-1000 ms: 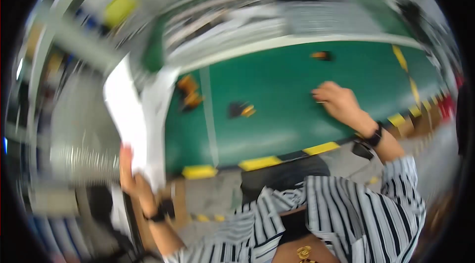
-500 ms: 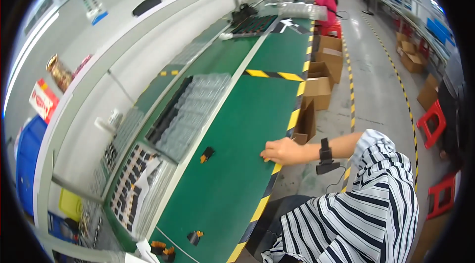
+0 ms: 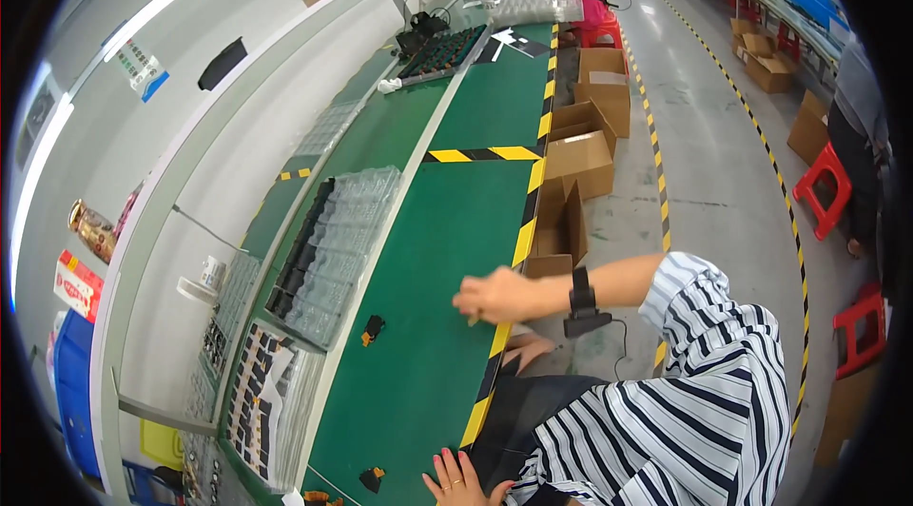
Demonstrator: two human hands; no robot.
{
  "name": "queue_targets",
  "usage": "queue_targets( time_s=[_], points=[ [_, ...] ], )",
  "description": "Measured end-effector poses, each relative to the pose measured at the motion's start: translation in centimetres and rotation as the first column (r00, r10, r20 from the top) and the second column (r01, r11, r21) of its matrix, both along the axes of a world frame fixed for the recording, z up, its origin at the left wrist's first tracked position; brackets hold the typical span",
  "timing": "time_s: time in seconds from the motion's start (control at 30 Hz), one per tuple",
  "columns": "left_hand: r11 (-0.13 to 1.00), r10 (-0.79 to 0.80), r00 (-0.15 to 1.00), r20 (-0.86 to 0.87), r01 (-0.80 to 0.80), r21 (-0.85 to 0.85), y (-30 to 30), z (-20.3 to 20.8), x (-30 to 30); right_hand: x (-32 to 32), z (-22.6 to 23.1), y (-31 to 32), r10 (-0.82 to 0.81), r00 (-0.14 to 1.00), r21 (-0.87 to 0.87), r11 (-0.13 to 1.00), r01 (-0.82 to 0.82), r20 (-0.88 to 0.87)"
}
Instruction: The person gathers a stack of electronic components and places them into a tray before peeling a small piece of tape from a strip with tweezers. They apply the tape to a component by hand, press it down, and set the finished part aside, repeating the process for several more components.
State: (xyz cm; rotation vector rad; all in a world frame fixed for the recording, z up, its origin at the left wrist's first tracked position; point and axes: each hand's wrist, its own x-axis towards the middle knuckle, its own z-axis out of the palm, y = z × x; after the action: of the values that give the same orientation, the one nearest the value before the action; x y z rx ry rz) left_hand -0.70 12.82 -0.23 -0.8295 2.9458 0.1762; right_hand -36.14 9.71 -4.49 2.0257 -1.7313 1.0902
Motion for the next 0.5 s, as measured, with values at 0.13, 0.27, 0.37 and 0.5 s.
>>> queue_targets(
  time_s=[0.13,0.27,0.37,0.5],
  points=[
    [1.000,-0.006,0.998,0.070,0.005,0.018,-2.0,0.6,-2.0,-13.8,3.5,-5.5,-0.444,0.883,-0.105,0.896,0.432,-0.152],
    [0.979,-0.113,0.992,-0.054,0.102,-0.178,-4.6,-3.7,-1.4,-33.5,4.3,-10.2,-0.749,0.635,0.049,0.638,0.768,-0.189],
    [0.524,-0.292,0.719,0.631,0.672,-0.523,-7.6,-7.4,4.2,-42.8,3.9,-11.5,-0.876,0.459,0.182,0.433,0.883,-0.146],
    [0.651,-0.310,0.685,0.660,0.658,-0.377,-12.2,-8.0,-0.9,-50.8,3.1,-14.5,-0.916,0.373,0.320,0.312,0.894,-0.147]
  ],
)
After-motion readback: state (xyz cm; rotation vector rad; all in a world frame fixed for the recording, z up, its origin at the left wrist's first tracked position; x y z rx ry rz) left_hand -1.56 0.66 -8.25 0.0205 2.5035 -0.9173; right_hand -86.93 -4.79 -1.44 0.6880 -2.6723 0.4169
